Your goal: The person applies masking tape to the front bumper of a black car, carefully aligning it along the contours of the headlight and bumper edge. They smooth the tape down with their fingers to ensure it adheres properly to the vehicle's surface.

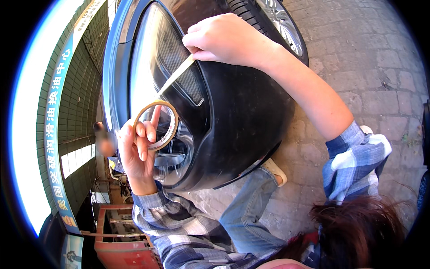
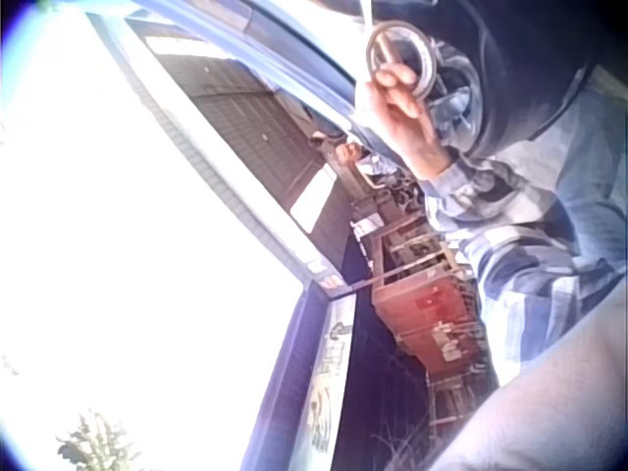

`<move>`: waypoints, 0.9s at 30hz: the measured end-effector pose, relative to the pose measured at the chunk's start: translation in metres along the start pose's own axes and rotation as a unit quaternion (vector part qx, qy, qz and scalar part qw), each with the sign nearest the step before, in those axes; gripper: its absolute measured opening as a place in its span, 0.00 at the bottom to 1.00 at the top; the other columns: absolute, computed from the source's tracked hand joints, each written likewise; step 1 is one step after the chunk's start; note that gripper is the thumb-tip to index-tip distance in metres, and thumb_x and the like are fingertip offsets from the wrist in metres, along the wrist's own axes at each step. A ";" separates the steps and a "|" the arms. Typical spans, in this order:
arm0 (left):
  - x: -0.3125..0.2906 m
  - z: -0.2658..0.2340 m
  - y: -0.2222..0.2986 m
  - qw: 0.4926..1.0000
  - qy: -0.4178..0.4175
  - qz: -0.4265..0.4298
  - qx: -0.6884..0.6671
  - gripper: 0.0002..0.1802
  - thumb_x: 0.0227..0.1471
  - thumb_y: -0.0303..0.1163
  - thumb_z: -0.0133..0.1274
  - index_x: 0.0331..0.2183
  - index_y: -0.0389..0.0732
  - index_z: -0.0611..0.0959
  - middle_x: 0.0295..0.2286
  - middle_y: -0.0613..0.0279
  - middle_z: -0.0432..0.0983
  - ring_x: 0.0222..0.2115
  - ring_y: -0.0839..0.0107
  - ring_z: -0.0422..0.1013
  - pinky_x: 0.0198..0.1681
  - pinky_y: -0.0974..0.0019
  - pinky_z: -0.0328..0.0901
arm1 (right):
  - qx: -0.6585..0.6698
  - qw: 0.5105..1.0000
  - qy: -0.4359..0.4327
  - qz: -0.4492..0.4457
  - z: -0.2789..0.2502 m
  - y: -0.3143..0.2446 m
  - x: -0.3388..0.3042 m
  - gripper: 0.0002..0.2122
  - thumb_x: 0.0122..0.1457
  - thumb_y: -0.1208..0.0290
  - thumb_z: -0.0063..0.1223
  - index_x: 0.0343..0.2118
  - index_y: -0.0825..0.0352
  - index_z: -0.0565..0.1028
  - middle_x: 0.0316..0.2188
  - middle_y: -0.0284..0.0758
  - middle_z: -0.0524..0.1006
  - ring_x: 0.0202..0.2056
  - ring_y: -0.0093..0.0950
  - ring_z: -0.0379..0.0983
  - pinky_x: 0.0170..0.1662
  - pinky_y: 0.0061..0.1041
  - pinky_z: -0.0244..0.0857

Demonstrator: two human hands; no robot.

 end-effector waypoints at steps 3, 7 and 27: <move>0.000 0.000 -0.002 1.000 0.007 -0.004 -0.002 0.20 0.68 0.36 0.38 0.30 0.31 0.75 0.09 0.65 0.61 0.28 0.69 0.69 0.70 0.51 0.43 | -0.018 1.000 0.012 0.007 0.004 -0.002 -0.002 0.08 0.54 0.65 0.62 0.27 0.62 0.76 0.25 0.33 0.78 0.33 0.33 0.79 0.36 0.33 0.72; -0.001 0.003 0.003 1.000 0.001 -0.005 0.011 0.20 0.68 0.35 0.38 0.30 0.31 0.75 0.09 0.66 0.61 0.28 0.69 0.69 0.69 0.50 0.44 | 0.199 0.963 0.099 0.152 0.004 0.023 -0.036 0.06 0.59 0.69 0.60 0.33 0.67 0.79 0.28 0.32 0.80 0.30 0.27 0.79 0.37 0.22 0.71; 0.003 0.003 0.004 0.997 0.054 0.014 0.049 0.18 0.64 0.38 0.45 0.28 0.33 0.75 0.07 0.65 0.61 0.25 0.69 0.71 0.69 0.49 0.44 | 0.022 0.967 0.131 0.219 0.037 0.000 -0.086 0.33 0.65 0.51 0.44 0.64 0.72 0.58 0.65 0.47 0.58 0.67 0.42 0.52 0.68 0.43 0.43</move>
Point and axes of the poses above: each hand's wrist, its own x-axis towards the middle knuckle, its own z-axis out of the palm, y = z × x, the point moved 6 cm from there along x, towards the middle knuckle
